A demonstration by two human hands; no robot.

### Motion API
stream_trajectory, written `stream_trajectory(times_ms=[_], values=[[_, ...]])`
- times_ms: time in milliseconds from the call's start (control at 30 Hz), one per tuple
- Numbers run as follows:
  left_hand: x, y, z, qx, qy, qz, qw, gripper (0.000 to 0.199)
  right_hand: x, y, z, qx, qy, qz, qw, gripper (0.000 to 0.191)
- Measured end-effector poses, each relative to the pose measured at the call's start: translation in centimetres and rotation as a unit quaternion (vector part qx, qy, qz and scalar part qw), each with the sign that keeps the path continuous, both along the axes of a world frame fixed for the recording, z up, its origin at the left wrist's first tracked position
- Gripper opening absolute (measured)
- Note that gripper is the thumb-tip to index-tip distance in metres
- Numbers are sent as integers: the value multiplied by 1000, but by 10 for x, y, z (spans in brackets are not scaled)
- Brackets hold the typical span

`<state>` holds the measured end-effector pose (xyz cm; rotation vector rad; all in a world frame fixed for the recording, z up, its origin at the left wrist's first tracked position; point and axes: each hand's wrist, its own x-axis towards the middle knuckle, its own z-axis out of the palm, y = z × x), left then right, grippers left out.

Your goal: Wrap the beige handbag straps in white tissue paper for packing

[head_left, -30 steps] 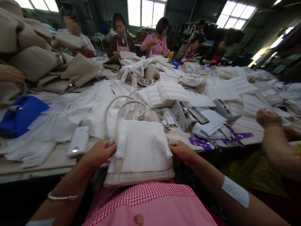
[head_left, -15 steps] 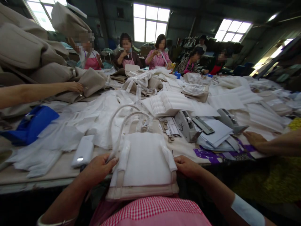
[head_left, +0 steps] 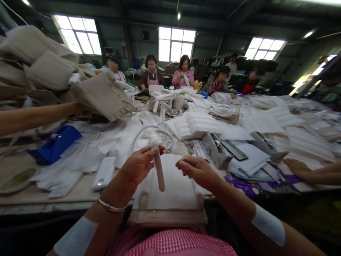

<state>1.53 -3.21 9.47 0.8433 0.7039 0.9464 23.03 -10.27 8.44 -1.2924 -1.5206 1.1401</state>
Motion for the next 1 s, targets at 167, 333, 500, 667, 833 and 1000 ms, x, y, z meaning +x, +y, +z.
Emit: stream_trajectory(times_ms=[167, 333, 500, 667, 833, 1000], values=[[14, -16, -6, 23, 33, -31, 999, 22, -42, -2, -6, -21, 71, 64, 995, 28], [2, -37, -15, 26, 60, -105, 992, 26, -55, -9, -14, 6, 129, 70, 989, 24], [-6, -39, 2, -99, -41, -95, 990, 38, -63, -28, -11, 177, -16, 121, 977, 32], [-8, -32, 28, -108, 11, -2, 994, 27, -61, -41, -5, 340, -157, 268, 888, 27], [-15, -33, 31, 33, 31, -27, 999, 20, -27, -3, -6, 235, -143, 111, 955, 25], [-18, -48, 22, 111, 176, -153, 966, 30, -11, 33, -6, 142, -116, -35, 982, 20]])
